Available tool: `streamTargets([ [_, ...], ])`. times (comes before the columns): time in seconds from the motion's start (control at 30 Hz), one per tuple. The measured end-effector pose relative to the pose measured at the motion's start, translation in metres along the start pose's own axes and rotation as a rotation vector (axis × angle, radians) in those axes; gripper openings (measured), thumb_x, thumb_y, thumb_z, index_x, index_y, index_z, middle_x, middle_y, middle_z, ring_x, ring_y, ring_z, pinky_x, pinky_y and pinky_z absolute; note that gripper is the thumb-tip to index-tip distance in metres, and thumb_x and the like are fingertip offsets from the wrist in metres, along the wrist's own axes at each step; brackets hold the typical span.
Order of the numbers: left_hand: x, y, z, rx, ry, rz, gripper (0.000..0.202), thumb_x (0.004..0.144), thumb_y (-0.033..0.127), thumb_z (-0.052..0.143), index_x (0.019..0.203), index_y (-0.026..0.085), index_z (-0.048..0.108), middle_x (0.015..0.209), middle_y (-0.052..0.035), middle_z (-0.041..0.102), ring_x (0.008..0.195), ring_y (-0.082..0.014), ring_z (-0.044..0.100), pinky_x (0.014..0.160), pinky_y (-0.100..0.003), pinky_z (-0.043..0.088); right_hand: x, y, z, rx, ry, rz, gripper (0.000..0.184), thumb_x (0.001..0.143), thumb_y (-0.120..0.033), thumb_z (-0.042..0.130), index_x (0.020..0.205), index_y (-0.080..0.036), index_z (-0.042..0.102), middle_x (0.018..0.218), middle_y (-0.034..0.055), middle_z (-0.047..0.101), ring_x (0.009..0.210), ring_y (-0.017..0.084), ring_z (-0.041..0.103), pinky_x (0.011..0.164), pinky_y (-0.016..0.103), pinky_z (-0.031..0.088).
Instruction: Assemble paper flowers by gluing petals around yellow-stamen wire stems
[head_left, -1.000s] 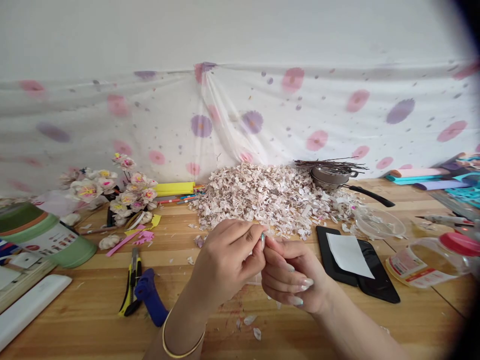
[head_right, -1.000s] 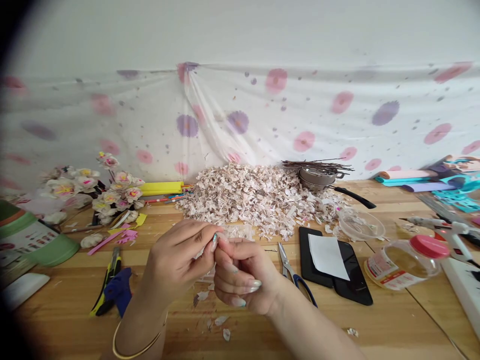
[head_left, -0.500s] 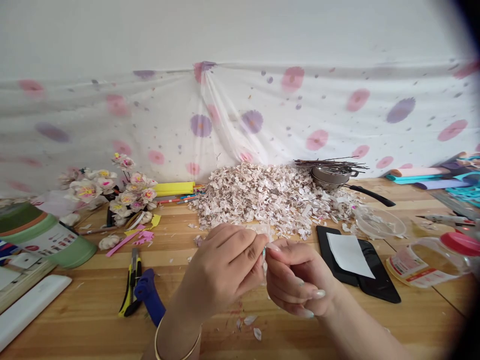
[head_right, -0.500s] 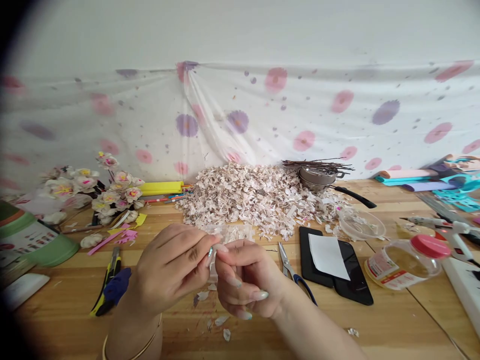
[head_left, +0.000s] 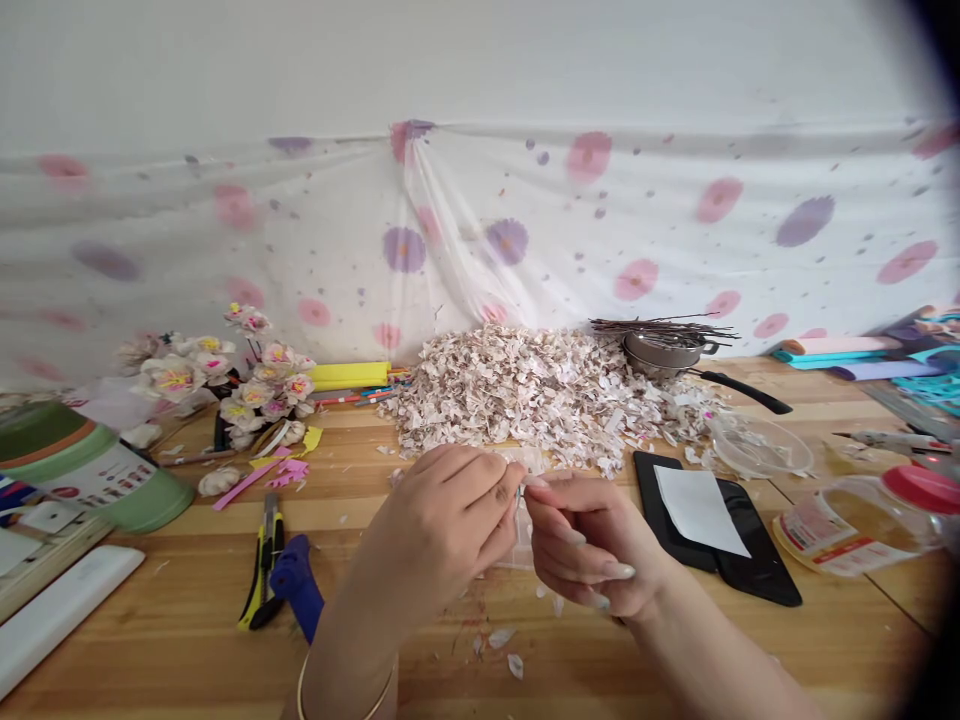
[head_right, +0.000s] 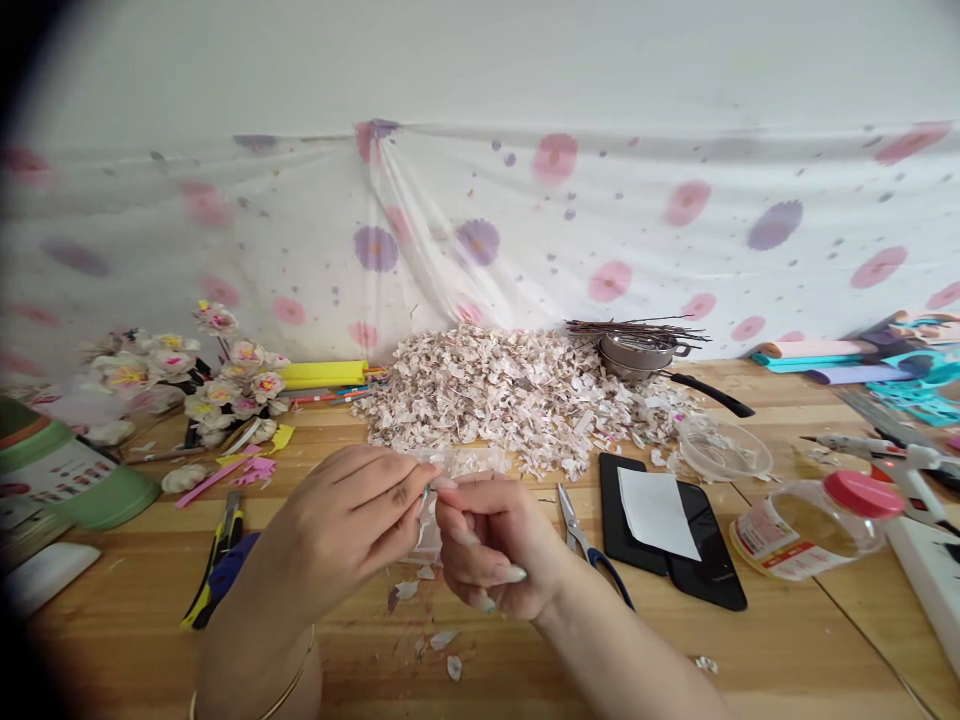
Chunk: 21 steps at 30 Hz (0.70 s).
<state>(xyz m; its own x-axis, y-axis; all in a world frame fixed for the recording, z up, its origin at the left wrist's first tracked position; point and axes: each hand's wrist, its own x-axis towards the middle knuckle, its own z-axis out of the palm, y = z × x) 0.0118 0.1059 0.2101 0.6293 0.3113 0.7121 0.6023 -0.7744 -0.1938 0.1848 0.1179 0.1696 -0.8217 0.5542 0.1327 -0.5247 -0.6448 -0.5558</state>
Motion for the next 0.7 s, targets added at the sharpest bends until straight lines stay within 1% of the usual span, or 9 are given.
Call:
streamTargets([
  [0.1, 0.001, 0.002, 0.003, 0.046, 0.001, -0.024, 0.014, 0.091, 0.009, 0.054, 0.096, 0.007, 0.067, 0.081, -0.0074, 0.071, 0.075, -0.0213, 0.064, 0.069, -0.037, 0.053, 0.001, 0.001, 0.002, -0.157, 0.165, -0.093, 0.039, 0.089, -0.032, 0.057, 0.055, -0.014, 0.055, 0.027, -0.0083, 0.037, 0.020, 0.003, 0.020, 0.028, 0.013, 0.034],
  [0.17, 0.002, 0.003, 0.005, 0.016, 0.042, -0.065, 0.015, 0.091, 0.009, 0.054, 0.096, 0.007, 0.067, 0.081, -0.0076, 0.071, 0.075, -0.0211, 0.064, 0.070, -0.037, 0.053, 0.001, 0.001, 0.004, -0.195, 0.203, -0.141, 0.040, 0.090, -0.033, 0.057, 0.055, -0.014, 0.056, 0.027, -0.0081, 0.037, 0.020, 0.003, 0.020, 0.028, 0.013, 0.034],
  [0.23, 0.003, 0.004, 0.008, -0.080, 0.081, -0.116, 0.018, 0.091, 0.009, 0.053, 0.100, 0.006, 0.068, 0.083, -0.0079, 0.071, 0.077, -0.0201, 0.064, 0.073, -0.035, 0.053, 0.001, 0.000, 0.005, -0.132, 0.145, -0.151, 0.040, 0.091, -0.031, 0.054, 0.055, -0.015, 0.055, 0.027, -0.0090, 0.034, 0.021, 0.003, 0.019, 0.030, 0.013, 0.035],
  [0.37, 0.004, 0.005, 0.010, -0.338, 0.123, -0.222, 0.025, 0.090, 0.007, 0.052, 0.109, 0.008, 0.068, 0.096, -0.0086, 0.073, 0.088, -0.0161, 0.066, 0.079, -0.028, 0.054, -0.002, -0.002, 0.006, 0.167, -0.126, -0.066, 0.040, 0.096, -0.024, 0.042, 0.057, -0.017, 0.047, 0.030, -0.0100, 0.031, 0.024, 0.003, 0.018, 0.033, 0.010, 0.037],
  [0.43, 0.005, 0.004, 0.010, -0.409, 0.130, -0.262, 0.027, 0.089, 0.007, 0.053, 0.110, 0.009, 0.069, 0.098, -0.0083, 0.073, 0.091, -0.0142, 0.067, 0.082, -0.024, 0.053, -0.003, -0.004, 0.007, 0.279, -0.199, -0.041, 0.041, 0.099, -0.023, 0.034, 0.059, -0.018, 0.043, 0.033, -0.0094, 0.032, 0.026, 0.003, 0.016, 0.034, 0.010, 0.038],
  [0.53, 0.006, 0.004, 0.011, -0.450, 0.143, -0.294, 0.025, 0.087, 0.007, 0.055, 0.107, 0.009, 0.070, 0.098, -0.0078, 0.074, 0.090, -0.0129, 0.067, 0.084, -0.021, 0.053, -0.004, -0.005, 0.008, 0.356, -0.236, -0.027, 0.041, 0.101, -0.023, 0.028, 0.062, -0.019, 0.042, 0.035, -0.0087, 0.033, 0.028, 0.003, 0.017, 0.037, 0.010, 0.038],
  [0.7, 0.007, 0.004, 0.015, -0.455, 0.164, -0.337, 0.020, 0.088, 0.008, 0.059, 0.102, 0.013, 0.071, 0.095, -0.0059, 0.074, 0.086, -0.0122, 0.068, 0.080, -0.021, 0.053, -0.006, -0.006, 0.007, 0.375, -0.229, -0.011, 0.043, 0.102, -0.025, 0.026, 0.063, -0.018, 0.043, 0.037, -0.0081, 0.034, 0.030, 0.003, 0.017, 0.039, 0.010, 0.039],
])
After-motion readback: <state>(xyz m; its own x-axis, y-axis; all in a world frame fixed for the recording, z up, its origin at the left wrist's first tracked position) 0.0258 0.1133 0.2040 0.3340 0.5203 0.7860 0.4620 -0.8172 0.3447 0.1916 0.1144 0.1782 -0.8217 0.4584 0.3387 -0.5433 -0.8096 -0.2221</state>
